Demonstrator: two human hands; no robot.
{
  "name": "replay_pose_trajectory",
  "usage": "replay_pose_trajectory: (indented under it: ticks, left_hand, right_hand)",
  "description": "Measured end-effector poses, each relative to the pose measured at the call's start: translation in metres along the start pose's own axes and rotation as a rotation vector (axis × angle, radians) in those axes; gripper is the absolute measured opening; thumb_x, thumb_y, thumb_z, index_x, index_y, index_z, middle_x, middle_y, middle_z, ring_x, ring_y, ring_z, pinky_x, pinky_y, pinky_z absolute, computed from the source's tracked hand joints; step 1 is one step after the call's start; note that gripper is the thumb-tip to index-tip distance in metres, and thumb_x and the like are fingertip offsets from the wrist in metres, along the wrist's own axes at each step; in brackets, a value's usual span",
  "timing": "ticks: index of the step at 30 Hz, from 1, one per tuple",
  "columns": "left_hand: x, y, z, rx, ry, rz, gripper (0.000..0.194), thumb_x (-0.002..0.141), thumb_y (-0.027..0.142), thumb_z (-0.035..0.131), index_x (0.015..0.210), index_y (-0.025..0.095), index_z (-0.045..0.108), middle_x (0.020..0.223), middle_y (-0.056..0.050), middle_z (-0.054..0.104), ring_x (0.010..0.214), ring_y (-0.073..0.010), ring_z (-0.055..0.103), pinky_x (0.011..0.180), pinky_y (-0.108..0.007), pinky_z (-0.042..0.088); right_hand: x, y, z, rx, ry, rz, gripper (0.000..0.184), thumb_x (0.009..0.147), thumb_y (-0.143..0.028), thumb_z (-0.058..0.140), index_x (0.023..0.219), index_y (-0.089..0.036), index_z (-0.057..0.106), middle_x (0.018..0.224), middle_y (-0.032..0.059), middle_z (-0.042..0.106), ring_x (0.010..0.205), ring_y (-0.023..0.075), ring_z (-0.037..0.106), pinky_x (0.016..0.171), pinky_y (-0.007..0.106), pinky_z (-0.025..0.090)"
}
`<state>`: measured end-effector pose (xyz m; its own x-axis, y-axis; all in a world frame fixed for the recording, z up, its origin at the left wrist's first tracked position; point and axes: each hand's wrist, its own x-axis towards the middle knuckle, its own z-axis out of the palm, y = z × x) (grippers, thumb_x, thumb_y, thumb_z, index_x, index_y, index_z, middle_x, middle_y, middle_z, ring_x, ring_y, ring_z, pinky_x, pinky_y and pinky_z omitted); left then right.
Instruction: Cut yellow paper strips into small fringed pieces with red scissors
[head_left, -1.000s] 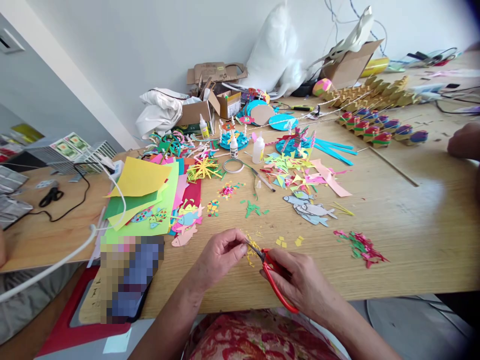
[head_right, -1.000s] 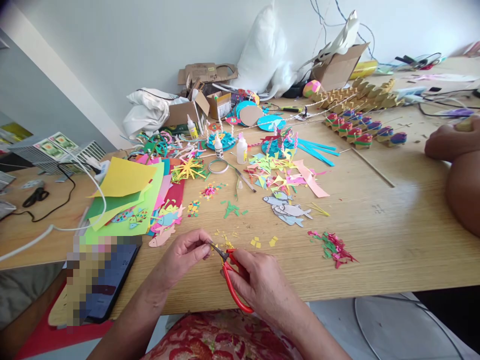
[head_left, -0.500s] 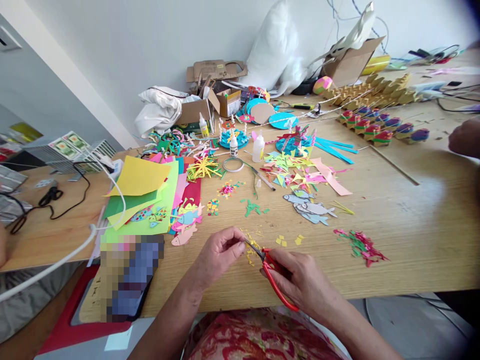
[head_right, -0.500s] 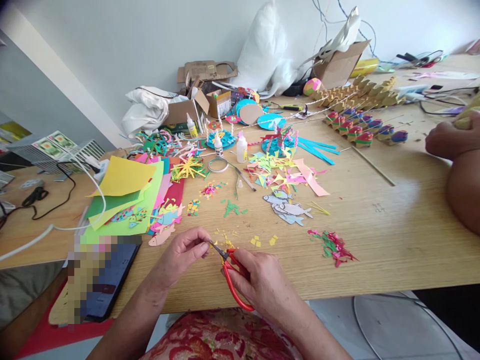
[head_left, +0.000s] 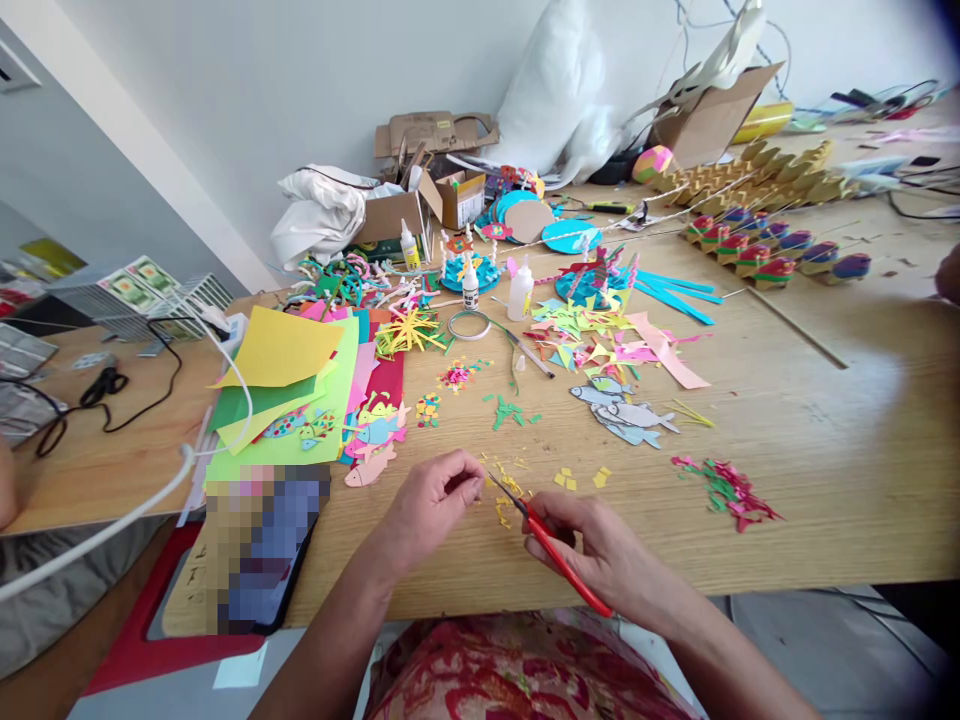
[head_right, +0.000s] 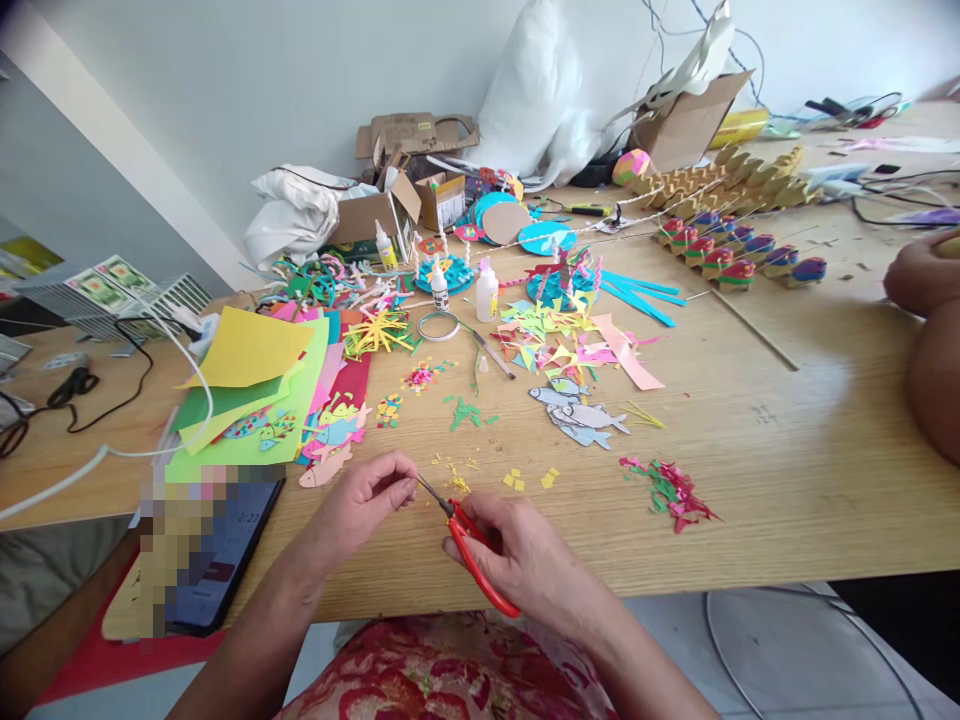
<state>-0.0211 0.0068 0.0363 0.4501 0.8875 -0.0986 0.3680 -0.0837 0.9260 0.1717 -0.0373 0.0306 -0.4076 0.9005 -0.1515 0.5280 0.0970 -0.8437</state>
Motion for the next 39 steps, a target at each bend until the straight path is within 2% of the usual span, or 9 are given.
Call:
replay_pose_trajectory:
  ticks: [4, 7, 14, 18, 21, 24, 29, 36, 39]
  left_hand:
    - [-0.001, 0.005, 0.001, 0.159, -0.039, 0.022, 0.012, 0.078, 0.02, 0.046, 0.071, 0.016, 0.055, 0.065, 0.003, 0.051, 0.062, -0.0105, 0.045, 0.058, -0.02, 0.034]
    - [-0.001, 0.009, 0.003, 0.225, -0.087, 0.03, 0.012, 0.078, 0.019, 0.046, 0.071, 0.016, 0.055, 0.065, 0.003, 0.052, 0.062, -0.0102, 0.046, 0.058, -0.019, 0.033]
    - [0.002, 0.013, 0.006, 0.271, -0.166, 0.052, 0.014, 0.081, 0.018, 0.044, 0.076, 0.016, 0.057, 0.07, 0.002, 0.055, 0.067, -0.0109, 0.049, 0.062, -0.02, 0.034]
    - [0.003, 0.008, 0.007, 0.181, -0.102, 0.053, 0.016, 0.083, 0.022, 0.041, 0.078, 0.016, 0.054, 0.069, 0.002, 0.051, 0.066, -0.0104, 0.047, 0.061, -0.02, 0.034]
    - [0.003, 0.002, 0.012, 0.024, -0.062, 0.044, 0.019, 0.086, 0.027, 0.036, 0.085, 0.017, 0.052, 0.07, 0.002, 0.049, 0.065, -0.0104, 0.046, 0.062, -0.02, 0.036]
    - [0.003, -0.002, 0.02, -0.068, -0.051, 0.033, 0.017, 0.084, 0.029, 0.039, 0.084, 0.016, 0.05, 0.069, 0.002, 0.046, 0.064, -0.0105, 0.044, 0.059, -0.02, 0.035]
    - [0.005, -0.002, 0.025, -0.027, 0.012, 0.021, 0.015, 0.081, 0.025, 0.042, 0.071, 0.016, 0.048, 0.063, 0.003, 0.041, 0.061, -0.0104, 0.04, 0.057, -0.021, 0.033]
    - [0.006, -0.001, 0.018, 0.024, -0.038, 0.029, 0.016, 0.08, 0.024, 0.044, 0.067, 0.016, 0.049, 0.06, 0.004, 0.041, 0.059, -0.01, 0.039, 0.056, -0.02, 0.03]
    - [0.005, -0.001, 0.02, 0.004, -0.022, 0.024, 0.015, 0.08, 0.025, 0.045, 0.069, 0.016, 0.05, 0.06, 0.003, 0.042, 0.059, -0.0102, 0.04, 0.056, -0.021, 0.031]
  right_hand:
    - [0.01, 0.0, 0.001, 0.195, 0.129, -0.002, 0.016, 0.072, -0.031, 0.054, 0.066, -0.019, 0.047, 0.058, -0.0044, 0.045, 0.056, 0.0106, 0.042, 0.051, 0.02, 0.033]
    - [0.019, -0.001, 0.0, 0.211, 0.232, -0.014, 0.01, 0.069, -0.025, 0.057, 0.074, -0.019, 0.05, 0.064, -0.0026, 0.052, 0.059, 0.0115, 0.046, 0.053, 0.021, 0.036]
    - [0.031, -0.005, 0.0, 0.097, 0.242, -0.09, 0.006, 0.072, -0.023, 0.055, 0.071, -0.019, 0.05, 0.066, -0.001, 0.058, 0.058, 0.0112, 0.047, 0.055, 0.022, 0.038]
    - [0.032, -0.005, 0.002, 0.231, 0.273, -0.056, 0.006, 0.071, -0.022, 0.054, 0.071, -0.019, 0.048, 0.064, -0.0017, 0.054, 0.057, 0.0116, 0.048, 0.053, 0.022, 0.039]
    - [0.033, -0.002, 0.004, 0.39, 0.348, -0.041, 0.009, 0.069, -0.021, 0.055, 0.074, -0.02, 0.047, 0.066, -0.0023, 0.053, 0.057, 0.0112, 0.048, 0.053, 0.022, 0.039]
    - [0.033, -0.001, 0.008, 0.449, 0.415, -0.051, 0.013, 0.068, -0.022, 0.059, 0.075, -0.02, 0.047, 0.067, -0.0023, 0.053, 0.058, 0.0112, 0.048, 0.053, 0.022, 0.04]
    - [0.032, -0.001, 0.01, 0.378, 0.419, -0.058, 0.012, 0.07, -0.023, 0.059, 0.076, -0.02, 0.049, 0.068, -0.0017, 0.055, 0.059, 0.0116, 0.049, 0.053, 0.022, 0.04]
    - [0.032, -0.001, 0.005, 0.277, 0.354, -0.082, 0.009, 0.071, -0.02, 0.056, 0.074, -0.02, 0.048, 0.067, -0.0021, 0.054, 0.059, 0.0118, 0.05, 0.054, 0.022, 0.04]
    - [0.033, -0.002, 0.007, 0.286, 0.377, -0.086, 0.008, 0.072, -0.019, 0.055, 0.073, -0.02, 0.047, 0.067, -0.0024, 0.054, 0.059, 0.0118, 0.05, 0.055, 0.022, 0.04]
